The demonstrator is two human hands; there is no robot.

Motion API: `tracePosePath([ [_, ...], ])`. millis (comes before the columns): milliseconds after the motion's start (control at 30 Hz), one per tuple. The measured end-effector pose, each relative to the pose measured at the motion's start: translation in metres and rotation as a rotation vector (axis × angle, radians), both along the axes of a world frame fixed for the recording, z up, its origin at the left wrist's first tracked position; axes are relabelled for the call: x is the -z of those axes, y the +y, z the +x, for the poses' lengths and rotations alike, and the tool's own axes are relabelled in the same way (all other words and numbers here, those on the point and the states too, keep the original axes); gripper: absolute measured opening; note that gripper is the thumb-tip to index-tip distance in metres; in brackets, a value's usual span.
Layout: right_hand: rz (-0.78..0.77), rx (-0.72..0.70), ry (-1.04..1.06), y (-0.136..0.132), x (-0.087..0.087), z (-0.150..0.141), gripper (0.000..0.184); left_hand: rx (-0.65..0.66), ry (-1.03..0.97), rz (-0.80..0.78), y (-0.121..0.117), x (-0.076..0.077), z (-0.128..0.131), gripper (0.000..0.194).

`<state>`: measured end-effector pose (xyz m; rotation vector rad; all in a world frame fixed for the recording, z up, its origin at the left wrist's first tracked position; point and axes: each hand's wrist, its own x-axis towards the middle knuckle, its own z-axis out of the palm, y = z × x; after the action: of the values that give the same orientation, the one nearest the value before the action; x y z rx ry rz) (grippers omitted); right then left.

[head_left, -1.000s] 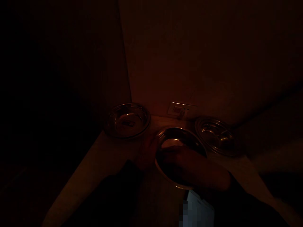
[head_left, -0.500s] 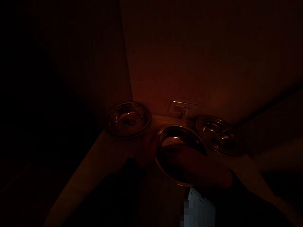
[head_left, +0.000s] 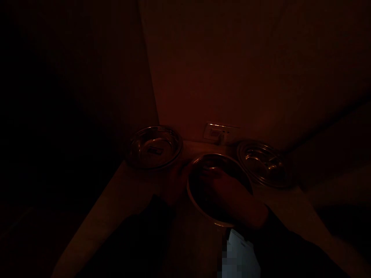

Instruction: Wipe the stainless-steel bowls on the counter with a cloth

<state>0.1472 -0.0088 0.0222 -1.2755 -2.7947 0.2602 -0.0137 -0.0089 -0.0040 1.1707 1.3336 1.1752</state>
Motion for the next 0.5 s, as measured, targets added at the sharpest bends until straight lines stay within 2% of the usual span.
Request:
tracePosePath([
  [133, 0.04, 0.142, -0.093, 0.004, -0.003, 0.006, 0.027, 0.135, 0.051, 0.064, -0.002, 0.009, -0.001, 0.042],
  [267, 0.045, 0.194, -0.143, 0.008, -0.004, 0.011, 0.03, 0.155, 0.126, 0.092, -0.003, 0.013, -0.002, 0.042],
  [367, 0.043, 0.12, -0.094, 0.01, -0.001, 0.01, 0.029, 0.175, 0.085, 0.121, -0.002, 0.011, -0.001, 0.041],
  [500, 0.018, -0.089, 0.035, 0.008, -0.003, 0.006, 0.03, 0.164, 0.04, 0.121, 0.0, 0.012, 0.001, 0.041],
])
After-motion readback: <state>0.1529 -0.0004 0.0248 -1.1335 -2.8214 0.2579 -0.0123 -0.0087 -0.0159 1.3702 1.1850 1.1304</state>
